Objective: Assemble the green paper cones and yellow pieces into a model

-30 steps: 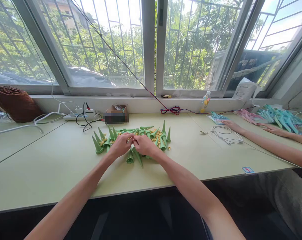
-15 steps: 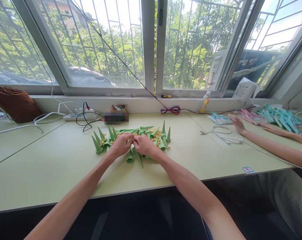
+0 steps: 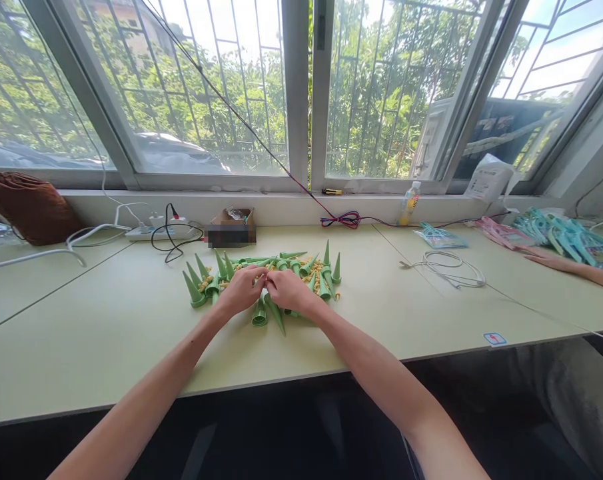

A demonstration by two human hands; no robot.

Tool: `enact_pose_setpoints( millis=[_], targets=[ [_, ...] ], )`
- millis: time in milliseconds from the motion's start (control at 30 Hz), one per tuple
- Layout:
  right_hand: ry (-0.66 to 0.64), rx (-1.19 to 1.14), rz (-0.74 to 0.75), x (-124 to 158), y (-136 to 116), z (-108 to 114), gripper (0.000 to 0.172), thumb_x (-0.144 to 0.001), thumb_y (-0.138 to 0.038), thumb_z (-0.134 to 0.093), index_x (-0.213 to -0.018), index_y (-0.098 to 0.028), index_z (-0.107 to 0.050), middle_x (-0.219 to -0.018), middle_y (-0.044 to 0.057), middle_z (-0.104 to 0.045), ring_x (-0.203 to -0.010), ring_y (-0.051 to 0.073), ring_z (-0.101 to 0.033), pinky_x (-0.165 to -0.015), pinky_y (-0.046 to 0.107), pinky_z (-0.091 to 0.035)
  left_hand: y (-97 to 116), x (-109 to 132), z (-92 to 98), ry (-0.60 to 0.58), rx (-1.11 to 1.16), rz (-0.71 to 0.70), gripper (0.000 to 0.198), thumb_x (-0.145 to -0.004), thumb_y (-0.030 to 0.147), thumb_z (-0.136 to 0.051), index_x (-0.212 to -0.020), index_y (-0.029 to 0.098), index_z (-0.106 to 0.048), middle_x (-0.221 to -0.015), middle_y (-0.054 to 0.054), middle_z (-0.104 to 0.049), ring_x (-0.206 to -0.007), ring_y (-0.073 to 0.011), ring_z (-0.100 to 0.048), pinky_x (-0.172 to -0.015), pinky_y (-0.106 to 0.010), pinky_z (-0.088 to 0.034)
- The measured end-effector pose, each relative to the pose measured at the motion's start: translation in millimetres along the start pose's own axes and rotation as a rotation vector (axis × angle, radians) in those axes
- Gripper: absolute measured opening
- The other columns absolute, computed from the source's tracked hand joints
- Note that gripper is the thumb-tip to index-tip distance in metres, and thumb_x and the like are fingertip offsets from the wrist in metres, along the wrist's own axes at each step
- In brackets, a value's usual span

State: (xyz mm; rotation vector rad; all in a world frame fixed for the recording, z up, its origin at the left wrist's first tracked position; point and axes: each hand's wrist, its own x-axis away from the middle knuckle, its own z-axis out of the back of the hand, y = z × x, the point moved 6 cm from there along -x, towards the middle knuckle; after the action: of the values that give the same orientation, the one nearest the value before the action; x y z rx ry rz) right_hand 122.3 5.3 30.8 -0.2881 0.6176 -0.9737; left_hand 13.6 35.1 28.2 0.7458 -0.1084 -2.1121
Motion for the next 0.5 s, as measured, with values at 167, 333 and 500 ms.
enact_pose_setpoints(
  millis=[167, 333, 500],
  targets=[
    [-0.008, 0.004, -0.009, 0.1, -1.0, 0.3, 0.024, -0.093, -0.015, -0.041, -0.075, -0.015, -0.058, -0.067, 0.002, -0.057, -0.06, 0.012, -0.044, -0.059, 0.023, -0.031, 0.0, 0.2, 0.0, -0.005, -0.001, 0.007, 0.027, -0.091, 0.023, -0.041, -0.08, 0.018, -0.066, -0.077, -0.005, -0.057, -0.067, -0.0169, -0.053, -0.064, -0.028, -0.04],
    [-0.007, 0.009, -0.01, 0.5, 0.0, 0.0, 0.024, -0.093, -0.015, -0.041, -0.076, -0.015, -0.058, -0.067, 0.002, -0.057, -0.059, 0.012, -0.043, -0.059, 0.024, -0.031, 0.4, 0.4, 0.7, 0.003, 0.007, 0.002, 0.027, -0.09, 0.023, -0.042, -0.081, 0.018, -0.067, -0.077, -0.005, -0.058, -0.067, -0.017, -0.054, -0.064, -0.028, -0.04],
    [0.0, 0.008, -0.001, 0.5, 0.8, -0.4, 0.024, -0.093, -0.015, -0.041, -0.076, -0.015, -0.058, -0.066, 0.002, -0.057, -0.059, 0.012, -0.043, -0.059, 0.024, -0.03, 0.6, 0.4, 0.8, 0.003, 0.017, 0.008, 0.027, -0.091, 0.024, -0.041, -0.082, 0.018, -0.067, -0.078, -0.005, -0.058, -0.068, -0.0172, -0.054, -0.065, -0.028, -0.04]
  ],
)
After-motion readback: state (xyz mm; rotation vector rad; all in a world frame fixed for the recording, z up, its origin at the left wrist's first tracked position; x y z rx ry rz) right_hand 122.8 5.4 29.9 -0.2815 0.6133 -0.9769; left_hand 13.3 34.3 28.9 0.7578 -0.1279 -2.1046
